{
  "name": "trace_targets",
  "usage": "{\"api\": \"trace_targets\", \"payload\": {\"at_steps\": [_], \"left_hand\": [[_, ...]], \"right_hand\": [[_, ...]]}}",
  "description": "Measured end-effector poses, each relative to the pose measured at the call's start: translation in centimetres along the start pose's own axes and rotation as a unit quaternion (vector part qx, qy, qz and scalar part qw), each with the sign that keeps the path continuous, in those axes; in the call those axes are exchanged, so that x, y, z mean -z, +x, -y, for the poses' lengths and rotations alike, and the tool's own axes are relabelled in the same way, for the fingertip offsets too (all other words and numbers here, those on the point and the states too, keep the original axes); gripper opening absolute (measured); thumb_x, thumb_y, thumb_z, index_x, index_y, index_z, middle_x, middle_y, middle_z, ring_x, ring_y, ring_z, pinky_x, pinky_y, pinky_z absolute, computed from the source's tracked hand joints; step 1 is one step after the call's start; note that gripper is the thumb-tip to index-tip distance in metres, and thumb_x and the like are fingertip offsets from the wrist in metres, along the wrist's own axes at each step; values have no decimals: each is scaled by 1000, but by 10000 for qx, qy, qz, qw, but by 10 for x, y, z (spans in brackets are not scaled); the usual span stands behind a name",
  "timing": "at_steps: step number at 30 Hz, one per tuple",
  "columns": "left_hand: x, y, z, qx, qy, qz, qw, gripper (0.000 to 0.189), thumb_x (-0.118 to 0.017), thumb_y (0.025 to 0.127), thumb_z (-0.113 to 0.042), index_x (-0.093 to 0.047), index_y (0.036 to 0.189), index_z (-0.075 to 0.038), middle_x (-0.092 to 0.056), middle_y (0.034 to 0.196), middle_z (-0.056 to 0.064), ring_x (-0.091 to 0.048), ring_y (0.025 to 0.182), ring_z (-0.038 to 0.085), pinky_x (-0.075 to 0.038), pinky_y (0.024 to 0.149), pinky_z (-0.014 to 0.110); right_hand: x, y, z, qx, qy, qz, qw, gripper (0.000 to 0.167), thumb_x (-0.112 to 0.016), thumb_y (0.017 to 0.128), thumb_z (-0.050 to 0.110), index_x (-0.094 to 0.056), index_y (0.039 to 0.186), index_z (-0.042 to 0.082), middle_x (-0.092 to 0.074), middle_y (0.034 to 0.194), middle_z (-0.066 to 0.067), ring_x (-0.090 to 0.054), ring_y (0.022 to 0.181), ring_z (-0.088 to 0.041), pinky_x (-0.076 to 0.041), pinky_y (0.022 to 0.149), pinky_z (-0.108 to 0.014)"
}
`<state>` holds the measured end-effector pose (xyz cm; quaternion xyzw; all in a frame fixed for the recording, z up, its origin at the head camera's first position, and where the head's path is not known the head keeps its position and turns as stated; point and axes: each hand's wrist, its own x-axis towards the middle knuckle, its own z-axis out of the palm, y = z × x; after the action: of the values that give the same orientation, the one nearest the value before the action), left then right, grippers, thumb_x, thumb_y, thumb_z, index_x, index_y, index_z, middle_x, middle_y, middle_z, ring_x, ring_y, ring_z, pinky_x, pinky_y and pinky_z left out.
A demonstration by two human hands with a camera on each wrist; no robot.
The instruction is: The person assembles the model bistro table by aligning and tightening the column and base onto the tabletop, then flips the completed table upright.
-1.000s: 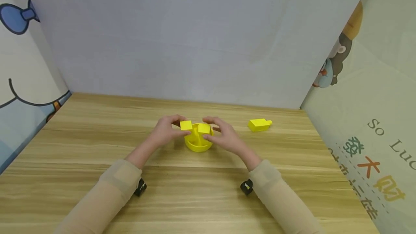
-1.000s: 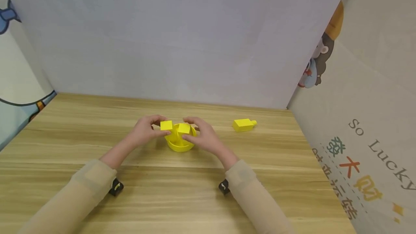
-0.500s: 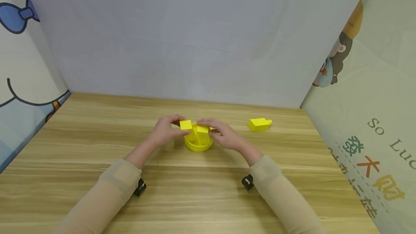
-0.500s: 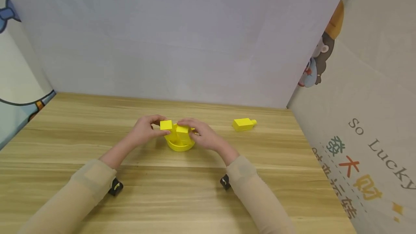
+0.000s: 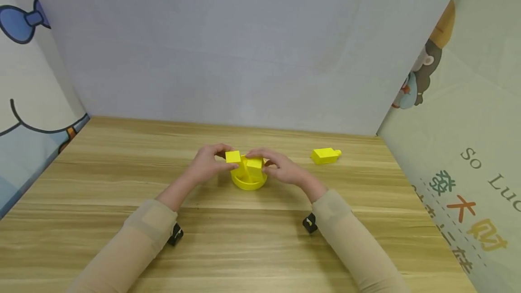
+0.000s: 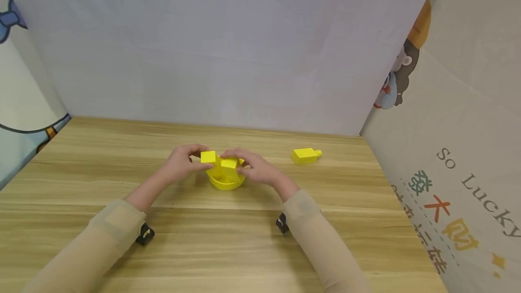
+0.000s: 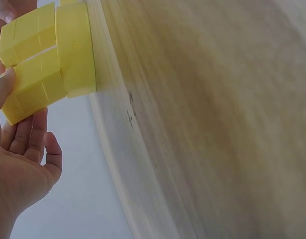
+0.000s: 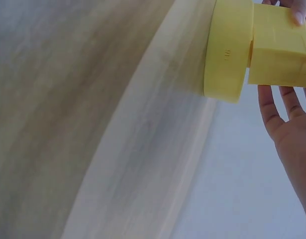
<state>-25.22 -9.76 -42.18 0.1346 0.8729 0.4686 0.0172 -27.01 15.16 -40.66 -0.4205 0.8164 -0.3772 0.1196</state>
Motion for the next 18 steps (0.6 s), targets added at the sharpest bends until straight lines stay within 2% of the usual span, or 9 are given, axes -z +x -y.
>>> {"api": "trace_targets", "payload": {"at_steps": [3,7,12,18], "left_hand": [[0,0,0,9,4,2,10000,48,-77,79,-28,-62,120,-7,-64,110,10,-57,103,26,-48,87,41],[0,-1,0,-13,-20,-10,10000,48,-77,79,-28,-62,120,-7,-65,109,10,-58,103,26,-48,88,41],[0,0,1,-19,-26,2,10000,49,-77,79,-30,-62,120,-8,-65,110,9,-58,104,26,-48,89,42],[0,0,2,-12,-16,-6,10000,49,-77,79,-30,-62,120,-7,-64,110,10,-58,104,26,-48,89,42]], "right_hand": [[0,1,-1,30,-31,-94,9999,43,-51,91,6,-49,134,11,-45,141,-10,-42,127,-27,-43,94,-52],[-2,-1,-1,-89,-157,-446,9988,41,-57,92,9,-49,132,9,-48,136,-9,-47,119,-26,-46,94,-46],[-9,-2,-3,-662,-48,-1121,9915,43,-65,90,15,-49,129,6,-53,125,-10,-52,108,-26,-48,93,-41],[-16,-2,1,-1381,99,-1693,9758,45,-71,85,16,-48,123,5,-56,115,-11,-57,96,-24,-54,79,-34]]}}
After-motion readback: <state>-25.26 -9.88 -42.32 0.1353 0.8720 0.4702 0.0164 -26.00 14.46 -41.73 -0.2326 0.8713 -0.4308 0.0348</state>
